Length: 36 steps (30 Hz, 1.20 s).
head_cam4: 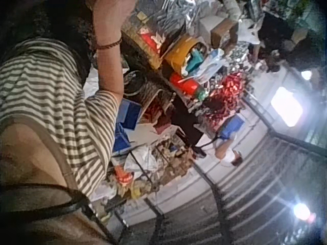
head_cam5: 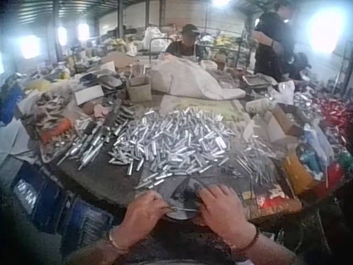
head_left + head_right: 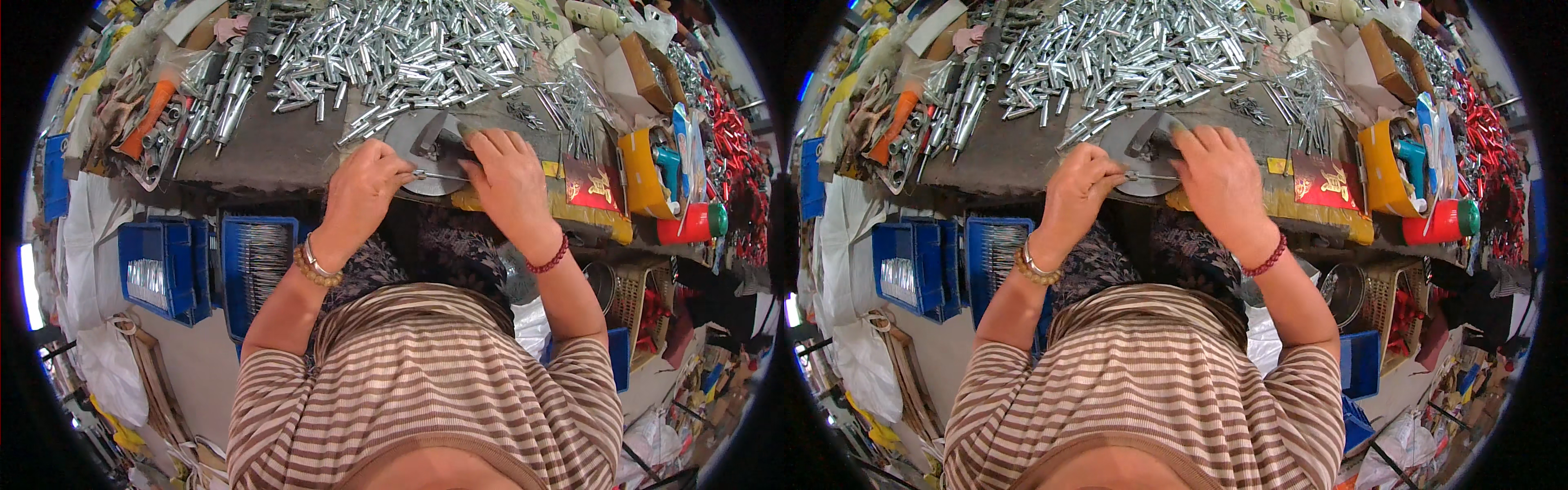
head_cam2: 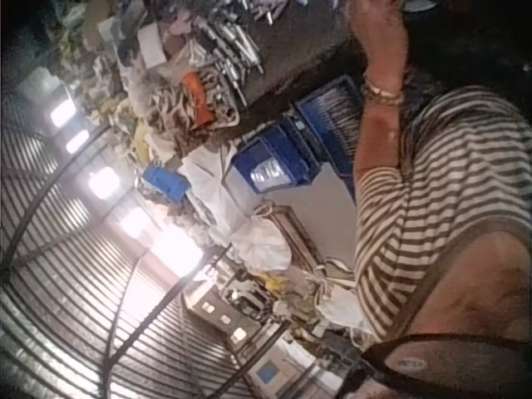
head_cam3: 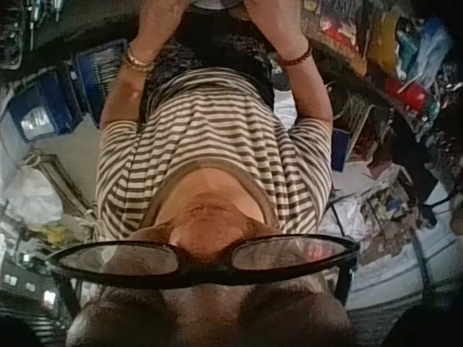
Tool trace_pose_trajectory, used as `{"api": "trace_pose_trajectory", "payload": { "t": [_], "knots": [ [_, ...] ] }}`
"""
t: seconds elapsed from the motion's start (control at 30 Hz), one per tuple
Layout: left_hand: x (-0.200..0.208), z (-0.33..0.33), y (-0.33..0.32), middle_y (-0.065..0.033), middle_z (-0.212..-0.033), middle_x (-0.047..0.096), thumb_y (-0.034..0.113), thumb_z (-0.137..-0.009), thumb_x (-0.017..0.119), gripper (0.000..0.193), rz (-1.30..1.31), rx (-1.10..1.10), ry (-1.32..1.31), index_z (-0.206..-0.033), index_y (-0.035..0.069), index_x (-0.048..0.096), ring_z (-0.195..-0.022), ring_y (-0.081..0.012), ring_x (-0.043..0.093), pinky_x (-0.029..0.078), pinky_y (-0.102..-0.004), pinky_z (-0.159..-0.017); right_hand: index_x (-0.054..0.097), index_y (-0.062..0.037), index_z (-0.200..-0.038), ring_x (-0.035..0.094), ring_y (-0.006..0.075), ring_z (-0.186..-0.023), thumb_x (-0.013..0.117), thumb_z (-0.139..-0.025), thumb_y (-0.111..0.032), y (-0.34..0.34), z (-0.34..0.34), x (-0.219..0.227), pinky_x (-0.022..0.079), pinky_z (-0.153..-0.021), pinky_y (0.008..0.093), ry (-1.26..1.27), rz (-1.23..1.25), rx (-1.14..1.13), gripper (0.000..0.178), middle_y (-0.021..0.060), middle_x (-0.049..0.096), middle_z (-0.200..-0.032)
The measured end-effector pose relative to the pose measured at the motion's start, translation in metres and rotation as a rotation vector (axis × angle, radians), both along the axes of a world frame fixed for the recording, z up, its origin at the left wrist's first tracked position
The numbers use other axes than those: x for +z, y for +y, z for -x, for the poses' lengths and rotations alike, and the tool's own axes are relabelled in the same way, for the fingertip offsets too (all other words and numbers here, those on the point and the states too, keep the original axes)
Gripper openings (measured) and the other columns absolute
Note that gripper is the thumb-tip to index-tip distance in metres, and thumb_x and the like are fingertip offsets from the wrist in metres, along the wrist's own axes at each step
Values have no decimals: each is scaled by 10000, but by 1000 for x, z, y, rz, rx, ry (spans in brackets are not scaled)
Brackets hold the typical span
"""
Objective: The person assembles metal fasteners by taking pins from a bin, inserting them into metal sleeves, and tapping them together on a metal plate with a small hammer.
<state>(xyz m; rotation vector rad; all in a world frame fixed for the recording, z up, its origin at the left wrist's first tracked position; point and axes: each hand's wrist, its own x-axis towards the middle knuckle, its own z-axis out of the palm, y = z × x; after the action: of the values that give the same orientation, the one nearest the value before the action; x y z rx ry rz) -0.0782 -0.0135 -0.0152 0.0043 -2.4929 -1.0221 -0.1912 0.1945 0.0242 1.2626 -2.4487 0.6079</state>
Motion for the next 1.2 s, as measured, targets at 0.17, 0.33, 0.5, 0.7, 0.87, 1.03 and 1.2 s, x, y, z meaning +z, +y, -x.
{"api": "trace_pose_trajectory", "payload": {
  "t": [0.17, 0.33, 0.5, 0.7, 0.87, 1.03, 1.2],
  "knots": [
    [3, 1, -2, -78, -932, 637, 103, -872, 785, 103, 0, -8, -8, -964, 68, 754, -894, -307, 651, 518, -425, -768, 704, -74, -1152, 674, 341, -890, 741, -872, -72, 17, 3, -5, 548, -769, 442, -184, 95, 1, 283, 105, 642, -1001],
    [-3, 2, -5, -85, -929, 642, 71, -869, 787, 120, -20, -45, 35, -986, 62, 764, -869, -303, 653, 524, -410, -746, 710, -111, -1213, 700, 321, -809, 713, -897, -37, 31, -26, 17, 557, -675, 411, -347, 163, 29, 324, 90, 656, -999],
    [2, 4, -4, -82, -923, 641, 27, -855, 790, 142, -55, -59, 22, -993, 49, 762, -860, -293, 653, 520, -396, -733, 726, -161, -1189, 679, 280, -713, 689, -872, -32, 30, -38, 5, 553, -607, 400, -126, 23, 109, 344, 62, 603, -981],
    [-2, 2, -6, -86, -930, 620, 11, -867, 778, 150, -57, -52, 0, -1016, 29, 767, -862, -271, 637, 512, -369, -749, 737, -141, -1133, 652, 294, -701, 701, -874, -46, 22, -33, 19, 547, -615, 412, -130, 138, 43, 279, 66, 607, -948],
    [-1, 2, -7, -67, -928, 626, 86, -868, 803, 136, -63, -40, -17, -999, 62, 778, -855, -272, 644, 513, -382, -741, 746, -112, -1115, 647, 310, -803, 732, -871, -50, 18, -4, 0, 537, -681, 428, -192, 199, 27, 251, 69, 634, -940],
    [1, -2, -10, -78, -955, 599, 37, -896, 766, 162, -118, -70, -95, -1056, 39, 787, -877, -238, 610, 497, -343, -779, 704, -75, -1023, 629, 328, -919, 764, -842, -85, 14, -14, 6, 532, -748, 450, 22, 11, 35, 191, 93, 642, -940],
    [0, -6, -5, -72, -968, 612, 27, -904, 759, 210, -5, 4, 51, -1111, 53, 786, -865, -208, 602, 494, -329, -761, 666, -53, -1007, 663, 351, -850, 756, -838, -97, 17, -47, -9, 527, -706, 483, -263, -23, 27, 197, 139, 649, -886]
  ]
}}
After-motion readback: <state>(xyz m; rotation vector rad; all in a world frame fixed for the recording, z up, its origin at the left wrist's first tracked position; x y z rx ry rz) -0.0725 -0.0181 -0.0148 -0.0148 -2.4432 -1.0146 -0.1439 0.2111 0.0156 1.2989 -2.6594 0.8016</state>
